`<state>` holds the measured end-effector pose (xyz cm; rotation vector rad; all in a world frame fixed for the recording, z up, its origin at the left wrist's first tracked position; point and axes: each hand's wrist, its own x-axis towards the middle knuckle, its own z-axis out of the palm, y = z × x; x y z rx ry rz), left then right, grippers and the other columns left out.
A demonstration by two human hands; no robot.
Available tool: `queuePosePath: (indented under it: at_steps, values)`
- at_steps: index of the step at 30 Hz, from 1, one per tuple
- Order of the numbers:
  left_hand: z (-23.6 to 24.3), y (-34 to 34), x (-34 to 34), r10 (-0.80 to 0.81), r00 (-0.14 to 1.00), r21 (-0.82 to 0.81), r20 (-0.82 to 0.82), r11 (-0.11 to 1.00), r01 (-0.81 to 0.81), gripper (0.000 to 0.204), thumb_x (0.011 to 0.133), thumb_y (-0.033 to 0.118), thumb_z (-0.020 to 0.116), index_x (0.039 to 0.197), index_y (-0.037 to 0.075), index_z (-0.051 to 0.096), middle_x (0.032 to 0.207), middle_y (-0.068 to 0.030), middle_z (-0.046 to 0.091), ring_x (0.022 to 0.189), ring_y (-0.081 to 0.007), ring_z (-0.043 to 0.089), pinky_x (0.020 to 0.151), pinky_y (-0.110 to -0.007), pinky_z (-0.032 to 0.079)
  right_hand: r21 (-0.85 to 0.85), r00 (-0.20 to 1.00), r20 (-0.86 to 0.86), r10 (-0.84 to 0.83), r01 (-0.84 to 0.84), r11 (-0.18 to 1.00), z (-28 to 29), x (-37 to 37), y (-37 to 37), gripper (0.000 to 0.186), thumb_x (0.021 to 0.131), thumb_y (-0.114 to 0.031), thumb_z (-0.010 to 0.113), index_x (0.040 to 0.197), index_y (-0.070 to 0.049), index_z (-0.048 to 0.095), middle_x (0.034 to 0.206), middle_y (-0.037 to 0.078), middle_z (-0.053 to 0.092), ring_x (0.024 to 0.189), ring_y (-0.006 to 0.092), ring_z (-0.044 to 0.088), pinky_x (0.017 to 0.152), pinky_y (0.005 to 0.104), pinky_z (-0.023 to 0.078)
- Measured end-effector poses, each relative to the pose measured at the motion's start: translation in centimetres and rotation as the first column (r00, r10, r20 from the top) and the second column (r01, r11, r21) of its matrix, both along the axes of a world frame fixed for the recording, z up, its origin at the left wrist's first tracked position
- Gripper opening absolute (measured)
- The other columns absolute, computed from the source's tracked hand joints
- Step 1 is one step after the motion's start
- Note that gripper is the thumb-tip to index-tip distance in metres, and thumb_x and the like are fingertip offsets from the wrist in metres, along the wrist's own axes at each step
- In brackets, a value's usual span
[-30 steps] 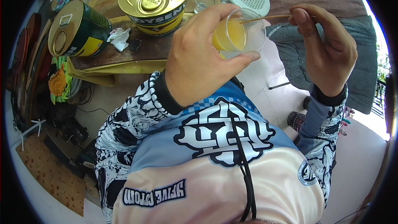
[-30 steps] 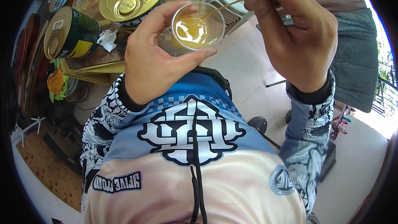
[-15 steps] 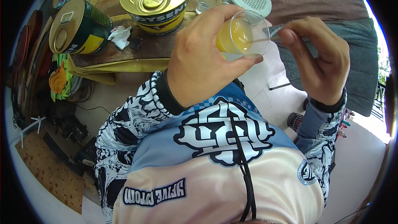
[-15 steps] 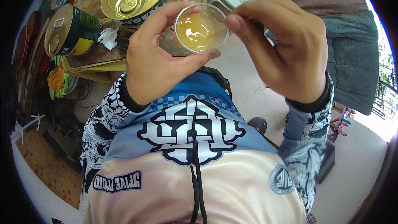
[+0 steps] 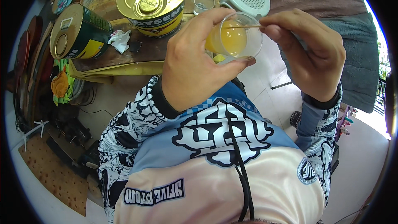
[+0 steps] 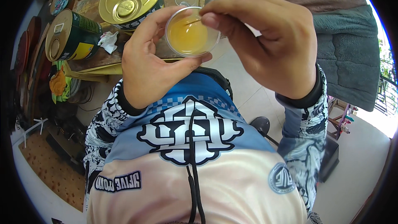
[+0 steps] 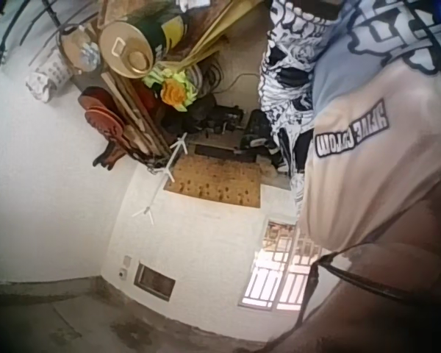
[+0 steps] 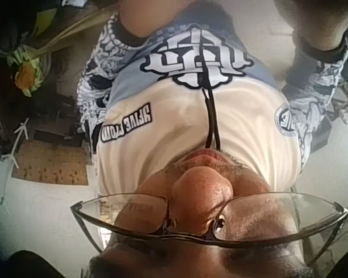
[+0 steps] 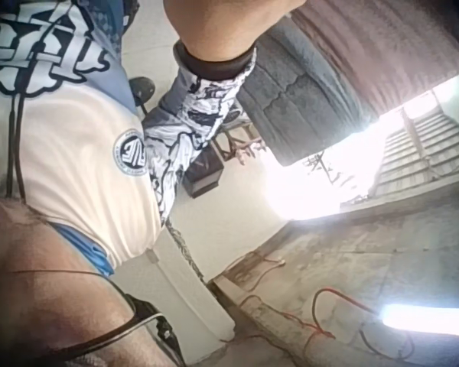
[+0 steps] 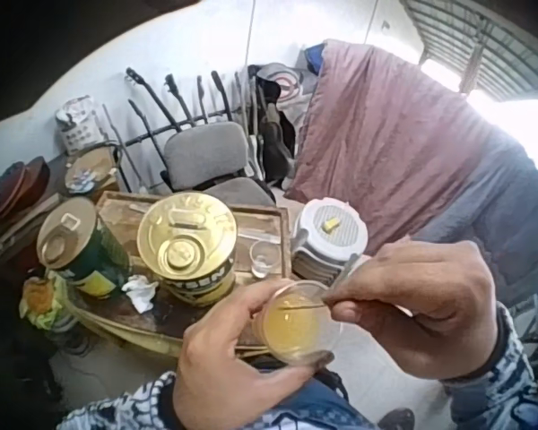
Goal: The person prepares a mixture by pouring liquid from a container into a small cup and stirring it with a thin wooden stick.
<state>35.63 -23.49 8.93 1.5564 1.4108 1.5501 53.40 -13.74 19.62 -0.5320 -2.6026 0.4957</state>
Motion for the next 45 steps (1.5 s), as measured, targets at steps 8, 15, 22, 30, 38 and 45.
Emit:
queuePosePath:
  at_steps: [8, 15, 22, 30, 38, 45]
  values:
    - [-0.3, 0.0, 0.0, -0.067, 0.996, -0.051, 0.064, 0.996, 0.070, 0.072, 0.073, -0.002, 0.089, 0.136, -0.004, 0.054, 0.128, -0.0134, 0.066, 0.118, -0.0193, 0.064, 0.103, -0.033, 0.051, 0.037, 0.999, -0.008, -0.032, 0.032, 0.999, 0.2, -0.2, -0.2, 0.008, 0.091, 0.002, 0.072, 0.099, 0.005, 0.070, 0.087, 0.012, 0.072, 0.077, 0.0188, 0.069, 0.070, 0.0284, 0.052]
    - [0.0, -0.2, 0.2, -0.076, 0.996, -0.041, 0.041, 0.996, 0.078, 0.073, 0.073, -0.003, 0.089, 0.136, -0.004, 0.053, 0.128, -0.0136, 0.065, 0.118, -0.0192, 0.064, 0.103, -0.032, 0.051, 0.015, 1.000, 0.002, -0.007, 0.007, 1.000, 0.4, 0.3, -0.4, 0.012, 0.089, 0.005, 0.071, 0.101, 0.005, 0.071, 0.090, 0.013, 0.073, 0.079, 0.0222, 0.070, 0.073, 0.0295, 0.054]
    - [0.1, -0.2, 0.3, -0.086, 0.993, -0.026, 0.079, 0.996, 0.088, 0.073, 0.072, -0.005, 0.089, 0.136, -0.007, 0.052, 0.128, -0.0147, 0.065, 0.118, -0.0192, 0.063, 0.104, -0.033, 0.051, 0.078, 0.997, -0.069, -0.039, 0.045, 0.996, 0.2, 0.3, -0.4, 0.012, 0.088, 0.003, 0.073, 0.100, 0.004, 0.072, 0.087, 0.012, 0.073, 0.077, 0.0206, 0.070, 0.071, 0.0291, 0.053]
    - [0.0, -0.1, 0.3, -0.120, 0.991, -0.025, 0.059, 0.992, 0.121, 0.074, 0.073, -0.009, 0.086, 0.137, -0.008, 0.049, 0.131, -0.0174, 0.063, 0.120, -0.0217, 0.063, 0.106, -0.036, 0.052, -0.046, 0.992, -0.090, 0.085, -0.090, 0.995, 0.2, 0.5, -0.3, 0.010, 0.088, 0.005, 0.072, 0.098, 0.004, 0.071, 0.087, 0.012, 0.072, 0.077, 0.0210, 0.070, 0.072, 0.0287, 0.053]
    - [-0.3, -0.1, 0.4, -0.136, 0.983, -0.034, 0.126, 0.989, 0.141, 0.073, 0.075, -0.010, 0.084, 0.138, -0.009, 0.047, 0.134, -0.0189, 0.062, 0.124, -0.0231, 0.061, 0.107, -0.037, 0.051, -0.064, 0.987, -0.024, 0.162, -0.163, 0.985, -0.5, 0.9, 0.0, 0.011, 0.089, 0.002, 0.074, 0.099, 0.003, 0.071, 0.088, 0.013, 0.073, 0.076, 0.0200, 0.069, 0.070, 0.0284, 0.053]
    - [-1.0, -0.3, 0.2, -0.106, 0.986, -0.056, 0.125, 0.992, 0.114, 0.074, 0.075, -0.008, 0.085, 0.138, -0.008, 0.048, 0.135, -0.0188, 0.061, 0.125, -0.0229, 0.061, 0.109, -0.036, 0.050, -0.126, 0.996, -0.038, 0.084, -0.088, 0.988, -1.8, 0.7, 0.0, 0.014, 0.086, 0.006, 0.073, 0.099, 0.002, 0.072, 0.087, 0.013, 0.072, 0.076, 0.0236, 0.068, 0.070, 0.0312, 0.052]
